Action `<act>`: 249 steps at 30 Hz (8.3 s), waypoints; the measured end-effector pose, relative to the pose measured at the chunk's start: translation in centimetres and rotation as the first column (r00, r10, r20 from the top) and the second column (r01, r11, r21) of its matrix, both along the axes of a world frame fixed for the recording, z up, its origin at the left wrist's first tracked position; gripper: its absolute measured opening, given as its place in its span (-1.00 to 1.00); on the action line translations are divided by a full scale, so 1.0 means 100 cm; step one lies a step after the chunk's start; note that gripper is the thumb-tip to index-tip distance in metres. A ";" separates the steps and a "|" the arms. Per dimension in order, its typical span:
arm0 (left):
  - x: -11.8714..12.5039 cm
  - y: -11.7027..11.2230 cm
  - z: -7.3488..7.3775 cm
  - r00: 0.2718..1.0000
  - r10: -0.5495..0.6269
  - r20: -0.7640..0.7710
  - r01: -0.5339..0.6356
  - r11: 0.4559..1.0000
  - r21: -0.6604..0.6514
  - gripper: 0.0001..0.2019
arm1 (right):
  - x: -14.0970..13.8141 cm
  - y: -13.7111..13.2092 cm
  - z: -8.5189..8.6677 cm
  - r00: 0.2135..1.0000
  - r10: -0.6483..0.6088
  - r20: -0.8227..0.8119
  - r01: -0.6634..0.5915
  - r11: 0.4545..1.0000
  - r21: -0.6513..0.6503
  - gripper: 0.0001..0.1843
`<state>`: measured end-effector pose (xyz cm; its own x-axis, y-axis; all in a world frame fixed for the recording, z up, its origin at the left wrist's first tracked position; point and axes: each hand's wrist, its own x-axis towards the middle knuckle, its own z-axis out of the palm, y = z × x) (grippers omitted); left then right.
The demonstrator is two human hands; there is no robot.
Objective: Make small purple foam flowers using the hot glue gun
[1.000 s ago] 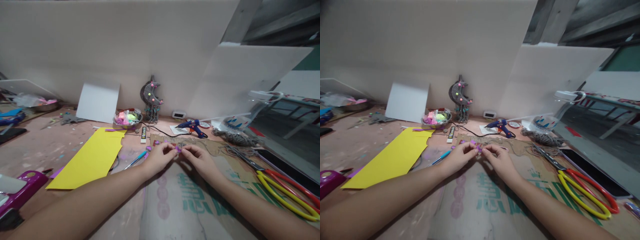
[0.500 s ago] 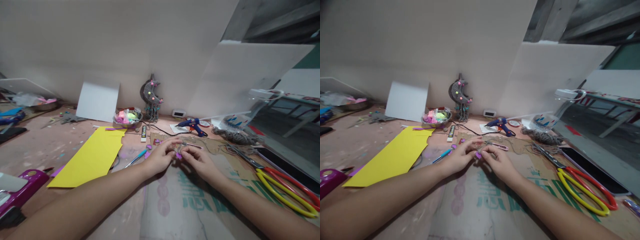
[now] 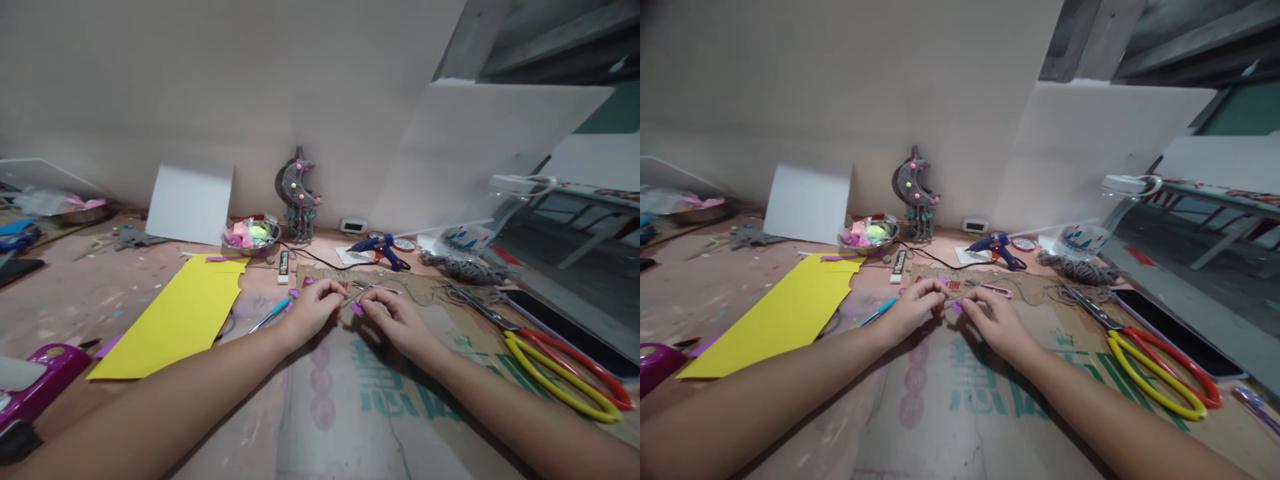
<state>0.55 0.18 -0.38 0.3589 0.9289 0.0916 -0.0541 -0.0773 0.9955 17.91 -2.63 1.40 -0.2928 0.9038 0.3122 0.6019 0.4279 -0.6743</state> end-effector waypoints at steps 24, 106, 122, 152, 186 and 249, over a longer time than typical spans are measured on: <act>0.000 -0.009 0.000 0.970 -0.006 -0.242 0.060 0.974 0.216 -0.77 | 0.002 0.003 -0.005 0.993 -0.113 0.032 0.107 0.984 0.141 -0.78; 0.000 0.013 -0.016 0.946 0.312 0.088 -0.314 0.949 0.020 -0.65 | 0.008 0.015 -0.016 0.978 -0.109 -0.176 0.105 0.994 -0.032 -0.71; -0.003 0.004 -0.006 0.979 0.183 -0.086 -0.169 0.973 0.155 -0.67 | 0.004 0.009 -0.006 0.992 -0.103 -0.070 0.103 0.995 -0.004 -0.72; -0.006 0.003 -0.008 0.969 0.205 -0.136 -0.186 0.973 0.140 -0.56 | 0.002 0.007 -0.006 0.995 -0.090 -0.035 0.091 0.996 0.021 -0.74; -0.001 -0.002 -0.003 0.982 0.176 -0.073 -0.161 0.972 0.169 -0.61 | 0.006 0.011 -0.011 0.986 -0.109 -0.122 0.107 0.994 -0.024 -0.72; 0.002 -0.004 0.003 0.968 0.033 -0.250 -0.014 0.997 0.076 -0.81 | 0.005 0.015 -0.007 0.959 -0.091 -0.267 0.022 0.968 -0.251 -0.77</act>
<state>0.71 -0.23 -0.03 0.3573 0.9315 0.0687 0.1998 -0.1481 0.9686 18.37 -1.12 0.66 -0.1736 0.9746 0.1415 0.3969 0.2007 -0.8957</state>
